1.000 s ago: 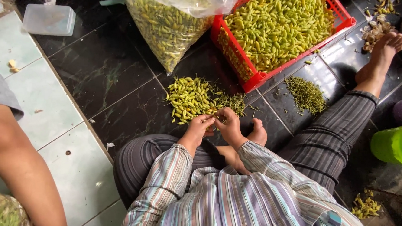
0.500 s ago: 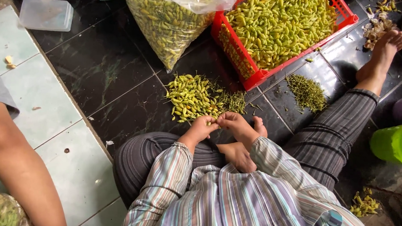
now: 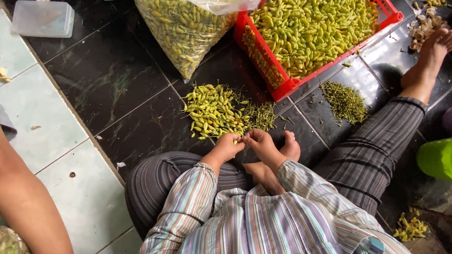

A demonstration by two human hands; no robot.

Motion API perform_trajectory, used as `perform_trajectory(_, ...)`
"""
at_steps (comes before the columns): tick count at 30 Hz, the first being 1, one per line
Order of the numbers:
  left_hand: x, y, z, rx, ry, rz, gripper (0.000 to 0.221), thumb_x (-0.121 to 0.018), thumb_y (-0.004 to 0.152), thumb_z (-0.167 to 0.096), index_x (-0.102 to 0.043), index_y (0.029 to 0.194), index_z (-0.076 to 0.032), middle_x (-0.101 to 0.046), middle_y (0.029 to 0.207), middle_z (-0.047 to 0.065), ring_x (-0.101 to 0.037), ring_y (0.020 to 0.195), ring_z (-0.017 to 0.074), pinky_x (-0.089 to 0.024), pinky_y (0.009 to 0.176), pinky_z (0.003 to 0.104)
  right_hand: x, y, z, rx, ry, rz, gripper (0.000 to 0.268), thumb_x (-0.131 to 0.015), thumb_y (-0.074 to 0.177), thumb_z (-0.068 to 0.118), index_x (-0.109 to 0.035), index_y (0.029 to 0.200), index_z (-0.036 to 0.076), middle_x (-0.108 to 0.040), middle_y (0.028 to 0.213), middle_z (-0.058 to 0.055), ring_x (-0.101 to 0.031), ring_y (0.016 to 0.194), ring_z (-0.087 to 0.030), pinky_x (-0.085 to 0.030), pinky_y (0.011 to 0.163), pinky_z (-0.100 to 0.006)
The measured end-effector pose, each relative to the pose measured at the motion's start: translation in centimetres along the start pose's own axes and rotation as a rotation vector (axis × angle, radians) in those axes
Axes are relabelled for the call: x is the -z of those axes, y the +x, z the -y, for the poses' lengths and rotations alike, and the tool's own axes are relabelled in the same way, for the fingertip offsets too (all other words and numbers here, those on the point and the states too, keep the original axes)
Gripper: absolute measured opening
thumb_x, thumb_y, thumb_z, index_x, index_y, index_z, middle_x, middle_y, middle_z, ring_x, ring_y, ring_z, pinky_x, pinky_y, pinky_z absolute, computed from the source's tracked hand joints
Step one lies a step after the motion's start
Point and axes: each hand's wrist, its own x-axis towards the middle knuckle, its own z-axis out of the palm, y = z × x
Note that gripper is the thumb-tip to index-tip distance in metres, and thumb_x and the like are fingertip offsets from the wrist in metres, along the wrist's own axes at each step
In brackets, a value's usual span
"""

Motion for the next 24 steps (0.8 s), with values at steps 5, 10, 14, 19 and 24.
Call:
perform_trajectory(5,0.6,0.0,-1.0,0.062,-0.002,-0.065,0.013,-0.077,0.078,-0.026,-0.074,0.078,-0.014,-0.061,0.047,0.006,-0.062,0.037,0.0153,-0.047,0.032,0.020,-1.0,0.5,-0.6,0.133,-0.257,-0.108,0.011,-0.076,0.094,0.013,-0.071,0.089,0.004,-0.066,0.070,-0.009,-0.056,0.063,-0.019,-0.044,0.057,-0.029)
perform_trajectory(10,1.3,-0.8,-2.5,0.081,-0.002,-0.087,0.008,-0.074,0.075,-0.022,-0.074,0.076,-0.014,-0.061,0.047,0.005,-0.061,0.038,0.0144,-0.049,0.033,0.022,1.1,4.2,-2.6,0.202,-0.600,-0.190,0.013,-0.076,0.095,0.018,-0.069,0.096,0.007,-0.072,0.083,-0.016,-0.070,0.081,-0.038,-0.055,0.069,-0.046)
perform_trajectory(14,2.1,-1.7,-5.5,0.125,-0.401,-0.030,0.013,-0.066,0.082,-0.022,-0.070,0.085,-0.010,-0.060,0.060,0.006,-0.065,0.047,0.0145,-0.059,0.040,0.029,1.9,8.0,-2.2,0.310,-1.240,-0.203,0.019,-0.081,0.077,0.024,-0.068,0.089,0.019,-0.065,0.091,0.000,-0.063,0.096,-0.026,-0.052,0.080,-0.044)
perform_trajectory(19,2.9,-3.0,-7.8,0.126,-0.752,0.043,0.017,-0.058,0.088,-0.019,-0.064,0.084,-0.004,-0.058,0.070,0.012,-0.063,0.052,0.0178,-0.062,0.042,0.034,0.2,12.4,0.3,0.521,-1.390,-0.266,0.009,-0.072,0.088,0.024,-0.064,0.086,0.020,-0.061,0.088,-0.002,-0.065,0.092,-0.024,-0.052,0.079,-0.042)
perform_trajectory(24,3.6,-3.5,-8.5,0.127,-0.856,0.082,0.027,-0.051,0.090,-0.024,-0.064,0.083,-0.001,-0.062,0.067,0.018,-0.066,0.054,0.0238,-0.063,0.046,0.039,0.3,16.0,-1.6,0.469,-1.512,-0.102,0.016,-0.075,0.092,0.027,-0.071,0.105,0.018,-0.068,0.098,-0.006,-0.068,0.092,-0.026,-0.050,0.079,-0.041)
